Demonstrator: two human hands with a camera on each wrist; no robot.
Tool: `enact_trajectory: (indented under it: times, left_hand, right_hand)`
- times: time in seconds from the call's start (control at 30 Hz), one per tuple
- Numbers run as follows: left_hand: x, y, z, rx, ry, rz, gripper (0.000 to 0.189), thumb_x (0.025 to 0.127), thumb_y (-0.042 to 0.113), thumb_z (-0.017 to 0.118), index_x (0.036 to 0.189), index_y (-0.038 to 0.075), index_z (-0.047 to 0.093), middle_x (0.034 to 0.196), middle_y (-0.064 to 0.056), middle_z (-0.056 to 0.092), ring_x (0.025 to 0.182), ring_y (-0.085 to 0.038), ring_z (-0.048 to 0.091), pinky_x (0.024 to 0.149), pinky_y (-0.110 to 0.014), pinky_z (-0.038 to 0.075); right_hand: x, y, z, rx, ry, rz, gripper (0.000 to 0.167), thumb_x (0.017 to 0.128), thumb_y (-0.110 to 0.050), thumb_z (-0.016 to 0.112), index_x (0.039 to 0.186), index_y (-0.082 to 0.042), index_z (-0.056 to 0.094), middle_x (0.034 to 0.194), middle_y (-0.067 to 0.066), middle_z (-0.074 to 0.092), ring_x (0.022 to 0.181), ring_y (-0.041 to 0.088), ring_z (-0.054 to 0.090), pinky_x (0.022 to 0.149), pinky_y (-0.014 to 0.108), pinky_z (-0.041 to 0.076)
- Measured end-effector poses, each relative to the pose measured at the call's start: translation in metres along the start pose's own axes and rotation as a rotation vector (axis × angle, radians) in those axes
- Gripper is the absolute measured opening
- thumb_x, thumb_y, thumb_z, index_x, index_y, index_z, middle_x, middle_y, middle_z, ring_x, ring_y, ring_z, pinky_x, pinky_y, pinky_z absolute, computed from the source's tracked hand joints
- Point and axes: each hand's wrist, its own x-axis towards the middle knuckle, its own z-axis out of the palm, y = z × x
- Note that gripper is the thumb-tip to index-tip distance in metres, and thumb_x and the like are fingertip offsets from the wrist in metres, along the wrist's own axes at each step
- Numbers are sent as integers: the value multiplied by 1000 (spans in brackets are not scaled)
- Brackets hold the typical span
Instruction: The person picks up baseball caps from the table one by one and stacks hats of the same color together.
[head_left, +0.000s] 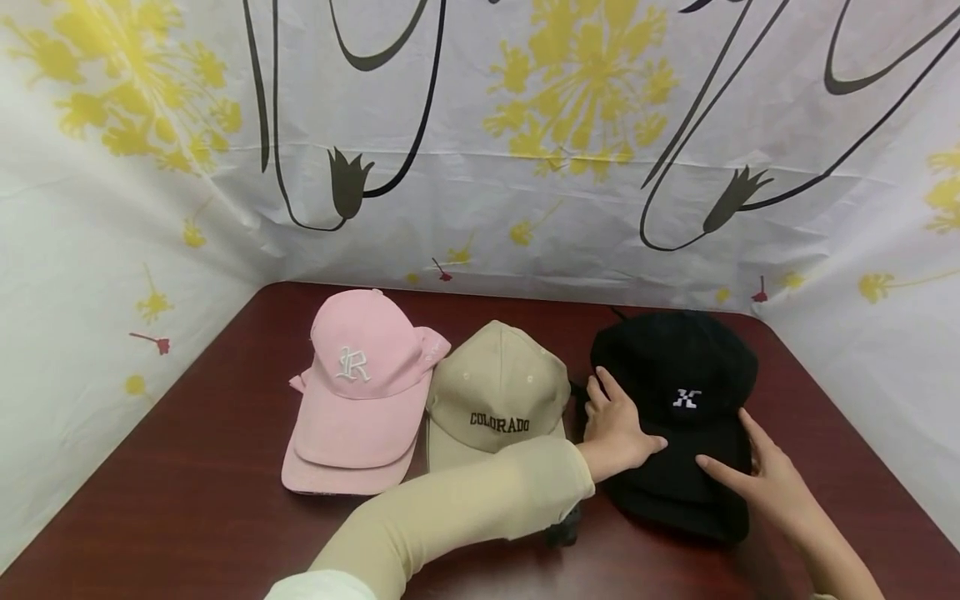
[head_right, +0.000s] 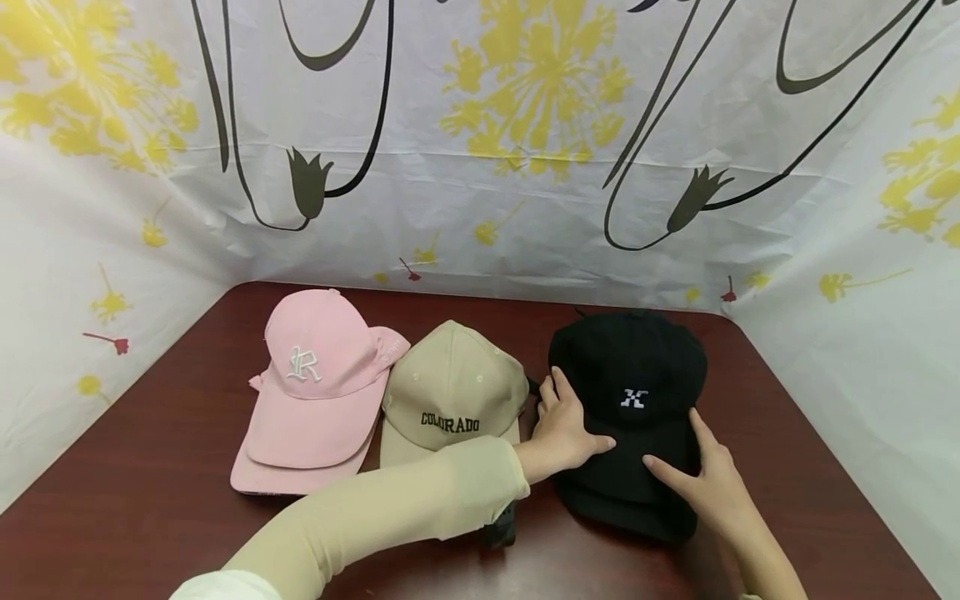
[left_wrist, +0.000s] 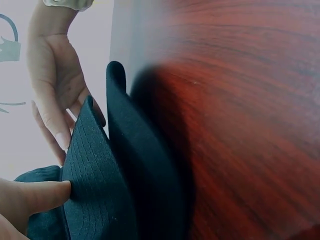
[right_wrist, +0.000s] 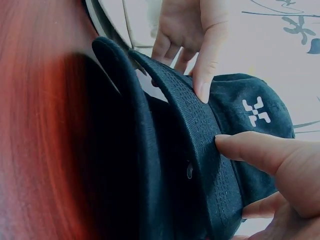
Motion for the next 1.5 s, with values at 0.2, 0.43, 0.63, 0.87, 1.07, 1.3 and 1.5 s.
enact_trajectory:
  times: [0.2,0.43,0.63,0.87,1.07,1.3,1.5]
  left_hand:
    - [-3,-5,3,-5,-49,-10,108,72,35,78,148,14,5,150,-6,13,130,-26,31,87,-33,43]
    - [-4,-8,7,11,-48,-6,109,70,35,79,148,14,7,148,-5,16,129,-26,31,86,-33,44]
    - [-4,-12,8,16,-43,17,109,69,38,79,148,14,8,145,-6,19,127,-24,33,84,-33,44]
    - [-7,-13,9,17,-64,20,110,69,39,79,148,14,7,145,-6,19,126,-25,34,81,-32,45]
    - [-7,-13,11,24,-66,10,109,69,39,79,148,14,8,145,-6,19,127,-25,33,84,-33,44]
    - [-6,-18,14,4,-108,3,106,71,39,77,148,12,9,149,-7,14,133,-25,25,92,-33,40]
    - [-6,-21,14,-21,-143,10,105,73,39,76,148,11,8,151,-9,10,135,-25,19,97,-34,35]
  right_hand:
    - [-2,4,4,-1,-1,-10,96,90,-33,58,140,5,-15,139,42,4,121,57,20,87,66,27]
    - [-5,10,9,16,-17,14,95,91,-33,56,140,6,-16,137,44,10,120,56,24,87,63,29]
    - [-4,11,10,3,-12,17,95,91,-34,55,139,8,-15,137,44,7,120,58,21,88,65,27]
    - [-2,11,10,-36,-17,43,97,91,-40,53,138,11,-14,137,44,3,122,58,13,89,68,22]
    - [-2,12,12,-75,-15,66,99,89,-43,55,138,11,-13,135,46,6,120,60,17,88,67,24]
    - [0,15,13,-127,-12,90,101,88,-46,56,138,14,-7,135,46,10,119,59,18,87,67,25]
    - [0,16,14,-233,20,75,101,85,-49,57,135,22,6,126,50,20,112,61,27,83,66,31]
